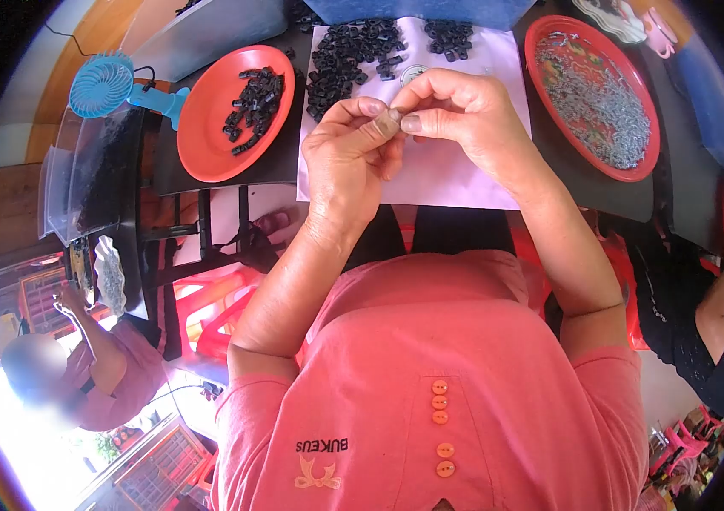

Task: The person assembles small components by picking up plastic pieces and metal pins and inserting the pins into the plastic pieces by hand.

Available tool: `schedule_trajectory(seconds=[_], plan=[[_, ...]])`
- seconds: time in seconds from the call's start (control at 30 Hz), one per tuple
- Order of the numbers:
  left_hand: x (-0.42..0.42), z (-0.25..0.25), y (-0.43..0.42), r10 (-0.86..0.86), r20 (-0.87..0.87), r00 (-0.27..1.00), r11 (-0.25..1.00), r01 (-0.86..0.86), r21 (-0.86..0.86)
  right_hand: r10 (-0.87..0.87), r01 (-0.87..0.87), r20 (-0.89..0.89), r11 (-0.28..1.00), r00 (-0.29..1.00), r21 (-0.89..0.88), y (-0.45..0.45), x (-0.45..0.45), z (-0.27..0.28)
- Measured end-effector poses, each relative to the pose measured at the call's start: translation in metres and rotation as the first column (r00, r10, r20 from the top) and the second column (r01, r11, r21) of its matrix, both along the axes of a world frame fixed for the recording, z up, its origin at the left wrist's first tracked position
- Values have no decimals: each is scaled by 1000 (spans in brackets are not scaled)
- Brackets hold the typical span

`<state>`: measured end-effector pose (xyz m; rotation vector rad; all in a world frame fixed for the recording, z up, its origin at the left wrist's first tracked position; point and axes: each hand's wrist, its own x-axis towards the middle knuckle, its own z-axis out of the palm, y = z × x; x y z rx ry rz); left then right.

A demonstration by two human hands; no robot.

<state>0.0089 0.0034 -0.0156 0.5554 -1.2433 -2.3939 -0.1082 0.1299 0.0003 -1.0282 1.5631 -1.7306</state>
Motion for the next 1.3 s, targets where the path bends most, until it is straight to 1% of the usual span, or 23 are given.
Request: schedule_trajectory(seconds=[0.1, 0.2, 0.3, 0.33, 0.37, 0.4, 0.43, 0.47, 0.53, 0.6, 0.77, 0.83, 0.87, 0.9, 0.93, 0.97, 1.03, 1.07, 1.13, 1.17, 1.23, 1.3], plan=[[0, 2, 1, 14, 19, 1000, 1000, -14, 7, -20, 21, -87, 1000, 996, 7, 1, 0, -4], [-1, 3, 1, -14, 17, 1000, 1000, 13, 8, -38, 40, -142, 999, 989, 12, 3, -1, -4], [-5, 20, 1, 21, 150, 988, 989, 1, -147, -157, 154, -67, 986, 985, -60, 8, 0, -9], [-7, 19, -4, 56, 133, 990, 914, 2, -406, -173, 171, -26, 983, 985, -62, 10, -1, -7], [-13, 16, -13, 86, 109, 990, 771, 3, -637, -189, 190, 17, 980, 982, -64, 13, -3, -3], [-20, 13, -24, 105, 77, 991, 572, 3, -820, -205, 208, 59, 976, 977, -65, 16, -4, -1], [-30, 7, -36, 119, -9, 993, 305, -45, -951, -222, 226, 58, 972, 973, -67, 17, -5, -2], [-38, 4, -43, 110, 6, 994, 145, -10, -989, -225, 229, 65, 971, 972, -65, 17, -6, -4], [-50, 0, -52, 100, 37, 994, -179, 55, -982, -232, 236, 79, 970, 970, -57, 17, -8, -11], [-58, -6, -53, 93, 24, 995, -295, 50, -954, -241, 248, 84, 966, 967, -74, 16, -7, -16], [-65, -13, -55, 93, -18, 995, -501, 31, -865, -251, 254, 53, 964, 967, -71, 17, -9, -18], [-58, -8, -48, 67, -56, 996, -417, -23, -909, -267, 269, 43, 961, 963, -58, 17, -9, -16], [-53, -5, -43, 54, -75, 996, -371, -50, -927, -278, 281, 43, 956, 959, -80, 18, -9, -16], [-49, -4, -38, 32, -24, 999, -158, -19, -987, -289, 292, 43, 951, 956, -99, 18, -9, -17], [-44, -4, -34, 1, 19, 1000, 63, 19, -998, -298, 301, 42, 946, 954, -118, 18, -9, -17], [-38, -2, -30, -37, 54, 998, 279, 62, -958, -283, 285, 35, 951, 958, -118, 17, -9, -18], [-30, 6, -20, -61, 179, 982, 562, 182, -807, -252, 253, 19, 960, 967, -121, 15, -9, -19], [-26, 9, -15, -88, 236, 968, 683, 231, -692, -250, 246, -38, 964, 967, -102, 14, -9, -18], [-22, 12, -7, -113, 221, 969, 772, 225, -594, -239, 232, -152, 971, 959, -61, 13, -8, -15], [-20, 13, -5, -124, 211, 969, 811, 222, -541, -241, 231, -201, 970, 950, -73, 13, -8, -15], [-17, 15, -4, -137, 230, 964, 810, 243, -535, -246, 227, -298, 969, 922, -99, 11, -9, -14], [-14, 15, -3, -151, 223, 963, 818, 248, -518, -191, 183, -338, 982, 922, -55, 12, -9, -9]])
